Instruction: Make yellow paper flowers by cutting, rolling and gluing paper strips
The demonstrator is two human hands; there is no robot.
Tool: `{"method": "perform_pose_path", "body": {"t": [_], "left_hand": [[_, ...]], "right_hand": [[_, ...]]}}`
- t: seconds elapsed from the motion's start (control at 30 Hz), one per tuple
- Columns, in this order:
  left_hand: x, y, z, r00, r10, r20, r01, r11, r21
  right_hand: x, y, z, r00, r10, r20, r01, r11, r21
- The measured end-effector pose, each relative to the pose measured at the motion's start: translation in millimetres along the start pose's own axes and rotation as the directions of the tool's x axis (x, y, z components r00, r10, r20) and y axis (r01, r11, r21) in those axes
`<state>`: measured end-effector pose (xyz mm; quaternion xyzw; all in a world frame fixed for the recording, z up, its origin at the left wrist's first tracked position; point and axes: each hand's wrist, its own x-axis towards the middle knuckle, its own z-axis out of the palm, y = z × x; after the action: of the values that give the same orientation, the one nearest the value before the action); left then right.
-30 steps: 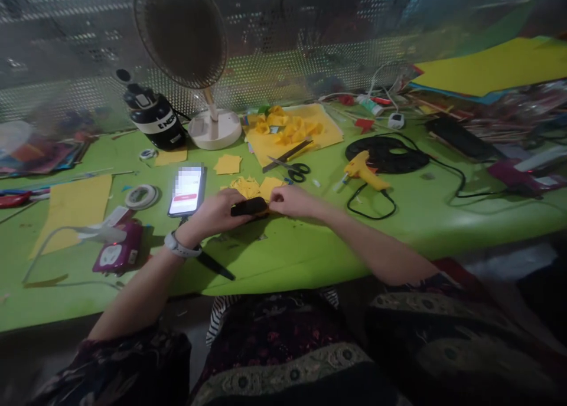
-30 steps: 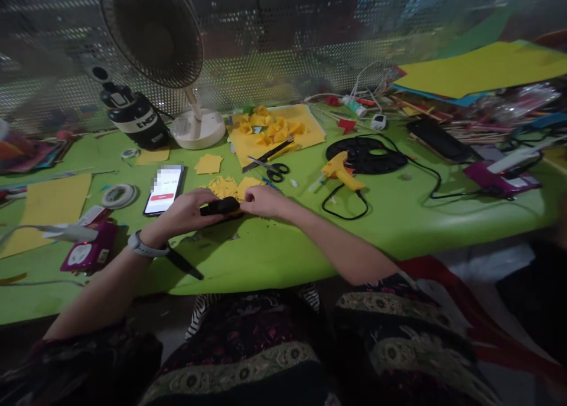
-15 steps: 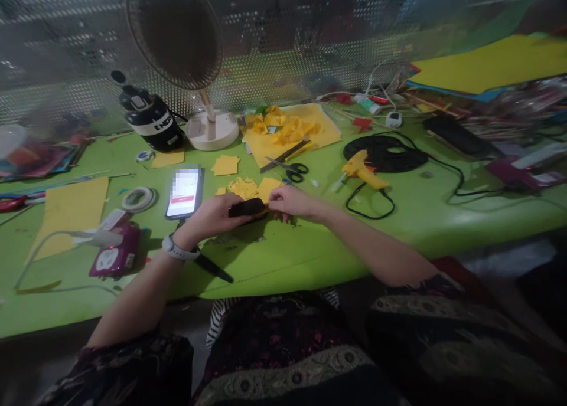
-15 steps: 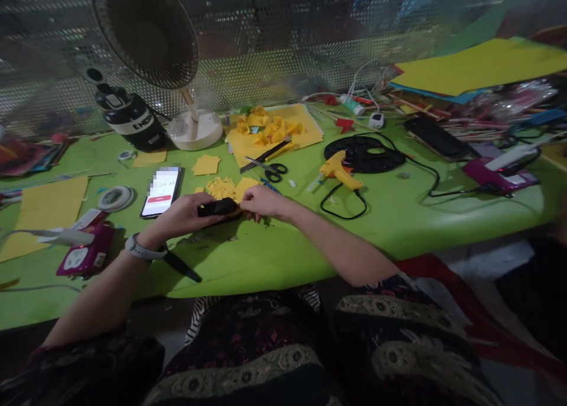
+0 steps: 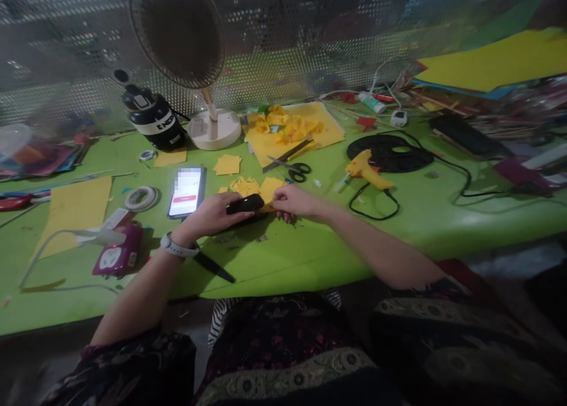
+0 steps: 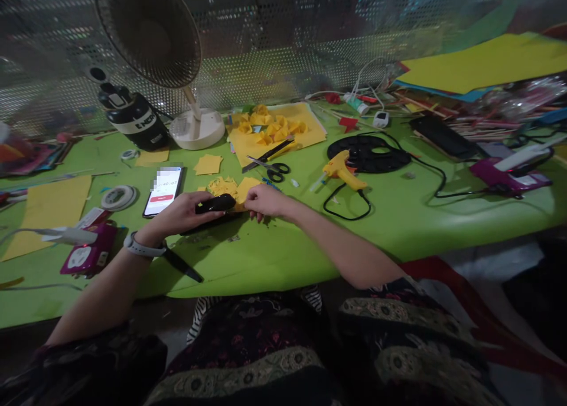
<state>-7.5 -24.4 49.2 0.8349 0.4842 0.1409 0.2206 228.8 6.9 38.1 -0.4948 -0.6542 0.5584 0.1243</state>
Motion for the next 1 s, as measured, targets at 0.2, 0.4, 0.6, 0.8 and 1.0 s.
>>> {"method": "perform_pose_path", "body": {"t": [0.2, 0.4, 0.6, 0.8, 1.0], "left_hand": [[-4.6, -4.8, -13.5, 0.992, -0.029, -0.125, 0.030, 1.000, 0.006], [12.8, 0.3, -34.8, 0.965, -0.085, -0.247, 0.139, 0.968, 0.208], [82.8, 10.9, -46.5, 0.955, -0.129, -0.266, 0.207, 0.935, 0.290], [162.5, 7.5, -30.3, 0.955, -0.148, -0.257, 0.233, 0.909, 0.345], [202.1, 0.6, -5.9, 0.958, -0.177, -0.223, 0.255, 0.884, 0.391]], "right_hand": [[-12.9, -10.1, -16.1, 0.950, -0.191, -0.245, 0.198, 0.980, 0.003], [-13.9, -5.5, -19.6, 0.853, -0.318, -0.413, 0.441, 0.863, 0.246], [-13.3, -6.4, -28.7, 0.571, -0.322, -0.755, 0.747, 0.585, 0.316], [-4.0, -2.9, -35.2, 0.570, -0.231, -0.789, 0.755, 0.525, 0.392], [-4.4, -1.2, -25.2, 0.672, -0.222, -0.707, 0.668, 0.594, 0.448]]}}
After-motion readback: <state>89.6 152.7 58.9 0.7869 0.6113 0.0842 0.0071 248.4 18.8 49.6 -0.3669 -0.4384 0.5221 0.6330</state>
